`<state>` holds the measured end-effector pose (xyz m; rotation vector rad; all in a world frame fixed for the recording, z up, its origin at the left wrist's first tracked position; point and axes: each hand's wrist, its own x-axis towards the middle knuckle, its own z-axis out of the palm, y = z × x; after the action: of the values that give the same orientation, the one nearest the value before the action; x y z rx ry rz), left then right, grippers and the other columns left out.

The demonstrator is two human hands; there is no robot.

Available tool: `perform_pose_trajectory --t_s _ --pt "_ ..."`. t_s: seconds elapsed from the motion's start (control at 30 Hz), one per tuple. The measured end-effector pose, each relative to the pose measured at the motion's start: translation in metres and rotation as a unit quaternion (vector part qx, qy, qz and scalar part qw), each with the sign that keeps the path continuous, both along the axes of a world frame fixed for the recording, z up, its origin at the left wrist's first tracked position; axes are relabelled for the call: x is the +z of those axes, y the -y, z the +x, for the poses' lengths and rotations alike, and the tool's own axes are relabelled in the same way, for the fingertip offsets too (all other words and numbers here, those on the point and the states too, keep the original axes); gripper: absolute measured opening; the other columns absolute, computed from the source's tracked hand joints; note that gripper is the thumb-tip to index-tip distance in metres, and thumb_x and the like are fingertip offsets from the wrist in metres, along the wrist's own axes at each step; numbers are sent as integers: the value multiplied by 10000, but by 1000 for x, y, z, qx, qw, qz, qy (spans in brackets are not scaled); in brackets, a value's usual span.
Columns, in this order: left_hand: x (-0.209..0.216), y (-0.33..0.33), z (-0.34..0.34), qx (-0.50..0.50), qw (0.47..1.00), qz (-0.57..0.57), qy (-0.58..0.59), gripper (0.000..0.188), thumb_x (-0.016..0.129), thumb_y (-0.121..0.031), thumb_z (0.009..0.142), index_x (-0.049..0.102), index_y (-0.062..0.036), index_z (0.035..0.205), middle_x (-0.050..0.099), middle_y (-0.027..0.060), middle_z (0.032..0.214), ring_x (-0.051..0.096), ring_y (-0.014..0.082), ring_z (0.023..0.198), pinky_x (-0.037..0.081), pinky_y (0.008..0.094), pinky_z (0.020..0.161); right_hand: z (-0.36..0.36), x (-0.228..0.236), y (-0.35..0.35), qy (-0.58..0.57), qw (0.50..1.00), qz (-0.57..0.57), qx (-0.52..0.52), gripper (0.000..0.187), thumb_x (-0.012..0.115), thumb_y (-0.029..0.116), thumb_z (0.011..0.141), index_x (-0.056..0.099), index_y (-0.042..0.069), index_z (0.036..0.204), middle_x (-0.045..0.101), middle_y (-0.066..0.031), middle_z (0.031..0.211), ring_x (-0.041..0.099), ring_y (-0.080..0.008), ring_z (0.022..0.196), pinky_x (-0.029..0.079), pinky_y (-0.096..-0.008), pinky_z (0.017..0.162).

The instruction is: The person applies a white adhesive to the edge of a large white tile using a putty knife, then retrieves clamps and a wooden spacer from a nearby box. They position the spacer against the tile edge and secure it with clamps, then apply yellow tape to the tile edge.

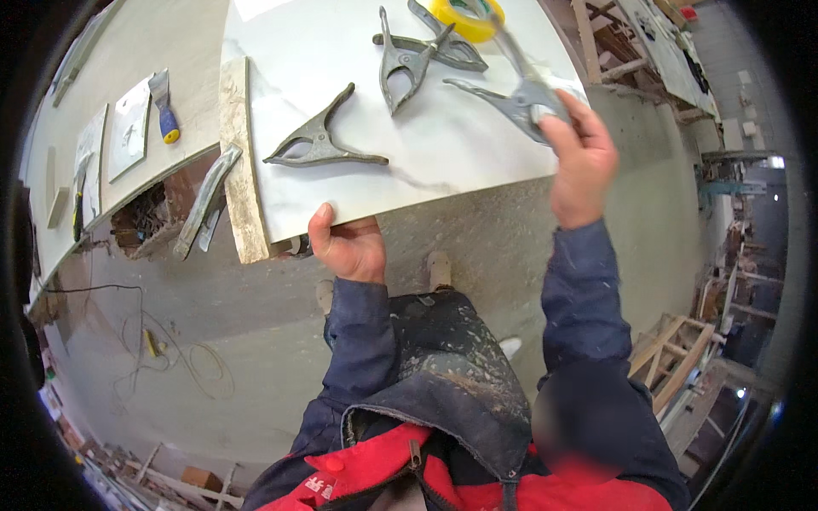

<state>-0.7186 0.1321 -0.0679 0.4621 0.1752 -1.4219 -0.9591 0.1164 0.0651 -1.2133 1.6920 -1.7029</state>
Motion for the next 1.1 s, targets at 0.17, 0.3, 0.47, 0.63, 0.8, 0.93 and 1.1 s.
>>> perform_pose_trajectory --t_s 0.17,0.3,0.47,0.63,0.8,0.93,1.1 --pt "7 -2 -1 -45 998 -9 38 492 657 -196 832 543 -40 1285 604 73 1245 574 228 1159 435 405 1043 -21 76 -136 125 992 -12 -8 469 617 108 889 562 -76 1317 665 -131 1136 641 -199 1004 493 -329 946" --pt "0 -11 16 -159 980 11 116 497 659 -316 886 514 -76 1296 572 59 1268 538 234 1164 411 405 979 -7 82 -251 255 962 -74 -64 386 611 246 873 641 -45 1124 674 -129 1088 637 -237 1038 502 -365 944" --pt "33 -26 67 -409 890 109 169 559 640 -462 928 525 -39 1275 567 153 1292 539 289 1205 440 465 986 89 23 -290 446 893 50 -41 243 547 251 815 569 53 676 663 -169 798 652 -299 750 559 -397 701" --pt "126 -36 155 -519 729 -86 438 255 572 -183 974 608 15 1130 686 185 1056 690 256 877 563 364 786 225 -69 -329 808 561 180 -4 253 571 204 894 621 14 1053 681 -183 946 691 -335 857 552 -512 850" --pt "165 50 218 -439 597 -201 641 119 622 -100 944 636 -3 1010 678 63 952 609 111 816 472 240 749 284 4 -362 632 704 243 213 792 685 166 815 334 -2 1505 512 -197 1419 412 -306 1401 250 -438 1187" --pt "143 151 213 -335 357 -318 812 288 644 -223 955 624 31 1089 663 61 952 614 138 847 504 264 773 328 -1 -359 464 791 244 315 876 784 153 753 343 -1 1494 303 -143 1576 220 -242 1493 135 -392 1214" --pt "83 229 165 -168 220 -441 854 439 651 -284 914 566 28 1210 625 255 1167 579 397 1136 454 430 980 414 -88 -300 501 848 107 138 765 702 56 745 387 -18 1438 440 -149 1486 350 -267 1444 209 -404 1206"
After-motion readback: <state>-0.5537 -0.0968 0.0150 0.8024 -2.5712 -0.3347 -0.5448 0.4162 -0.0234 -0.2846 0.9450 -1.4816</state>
